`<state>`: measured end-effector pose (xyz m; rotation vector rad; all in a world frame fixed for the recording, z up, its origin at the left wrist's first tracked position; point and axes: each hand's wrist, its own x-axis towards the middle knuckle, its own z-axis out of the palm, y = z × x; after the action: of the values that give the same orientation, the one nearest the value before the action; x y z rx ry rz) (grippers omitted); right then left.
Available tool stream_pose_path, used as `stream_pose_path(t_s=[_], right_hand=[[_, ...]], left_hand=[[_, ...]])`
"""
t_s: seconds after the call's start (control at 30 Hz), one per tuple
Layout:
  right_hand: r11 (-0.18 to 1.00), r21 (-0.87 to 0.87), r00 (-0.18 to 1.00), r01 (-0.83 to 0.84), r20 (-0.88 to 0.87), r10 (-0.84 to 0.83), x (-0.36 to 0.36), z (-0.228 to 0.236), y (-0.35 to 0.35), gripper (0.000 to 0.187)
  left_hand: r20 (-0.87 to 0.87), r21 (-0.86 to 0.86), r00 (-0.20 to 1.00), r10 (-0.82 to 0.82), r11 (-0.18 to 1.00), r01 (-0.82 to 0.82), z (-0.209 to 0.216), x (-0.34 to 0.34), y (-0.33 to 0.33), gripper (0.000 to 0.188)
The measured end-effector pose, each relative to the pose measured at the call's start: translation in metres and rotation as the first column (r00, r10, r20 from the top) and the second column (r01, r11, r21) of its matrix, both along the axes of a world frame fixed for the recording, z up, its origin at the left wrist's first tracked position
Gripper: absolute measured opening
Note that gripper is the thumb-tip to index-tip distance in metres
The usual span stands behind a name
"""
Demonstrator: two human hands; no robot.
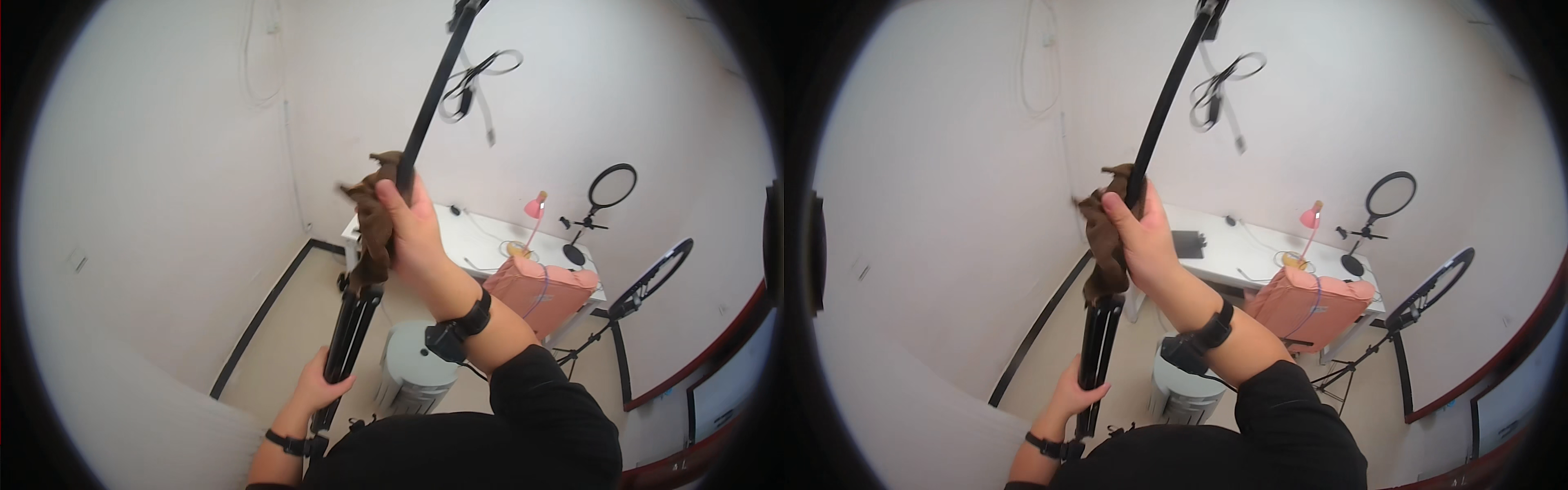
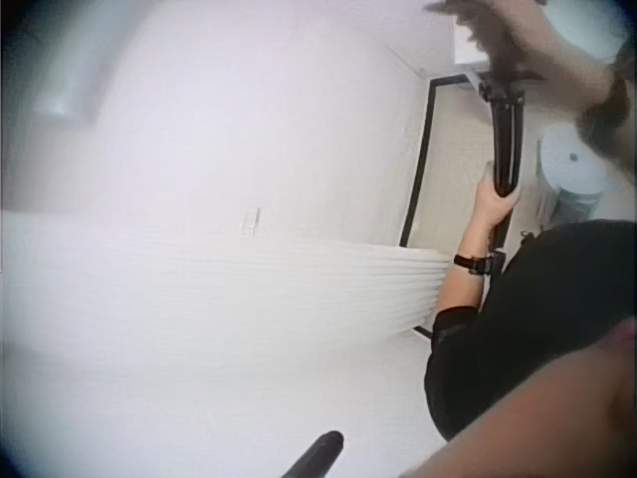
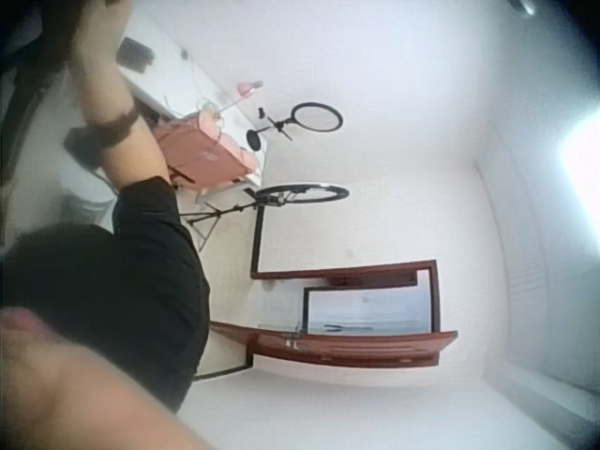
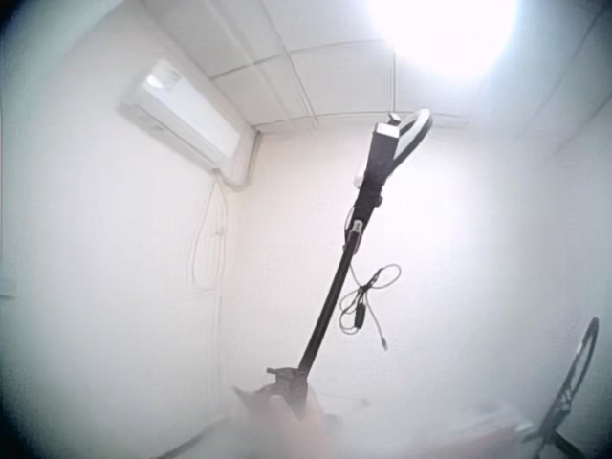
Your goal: The person is wiping down a black light stand and then attaching a ring light and a control box to it.
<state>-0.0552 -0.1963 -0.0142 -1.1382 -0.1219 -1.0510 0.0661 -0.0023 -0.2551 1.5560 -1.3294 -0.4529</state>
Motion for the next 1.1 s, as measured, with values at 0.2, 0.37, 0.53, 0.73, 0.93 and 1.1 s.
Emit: stream_pose_path(t_s=[0.2,0.37,0.53,0.73,0.93,1.1], right_hand=[[0.930,-0.077,0.929,-0.359,-0.123,0.349,-0.001,-0.032,0.021,0.048],[0.964,-0.207,0.976,-0.167,-0.173,0.132,-0.002,-0.060,0.009,0.070],[0.889,-0.280,0.928,-0.363,-0.193,0.319,-0.013,-0.041,0.023,0.099],[0.917,-0.375,0.986,0.134,0.139,-0.087,-0.009,-0.054,0.046,0.068],[0.866,-0.359,0.937,0.348,0.110,-0.331,-0.002,-0.039,0.051,0.033],[0.499,-0.428,0.639,0.754,0.301,-0.708,0.004,-0.043,0.040,0.024]], left_hand=[[-0.003,0.009,0.997,0.077,0.997,-0.077,0.030,0.004,-0.010,0.053],[-0.174,0.011,0.985,-0.013,1.000,0.016,0.034,0.007,0.000,0.051],[-0.215,-0.004,0.973,-0.084,0.996,0.085,0.034,0.009,0.005,0.051],[-0.022,-0.073,0.985,0.172,0.982,-0.173,0.048,-0.023,-0.003,0.043],[0.133,-0.423,0.770,0.624,0.738,-0.526,0.020,-0.023,-0.016,0.041],[0.152,-0.378,0.794,0.588,0.777,-0.503,0.047,-0.029,-0.014,0.042]])
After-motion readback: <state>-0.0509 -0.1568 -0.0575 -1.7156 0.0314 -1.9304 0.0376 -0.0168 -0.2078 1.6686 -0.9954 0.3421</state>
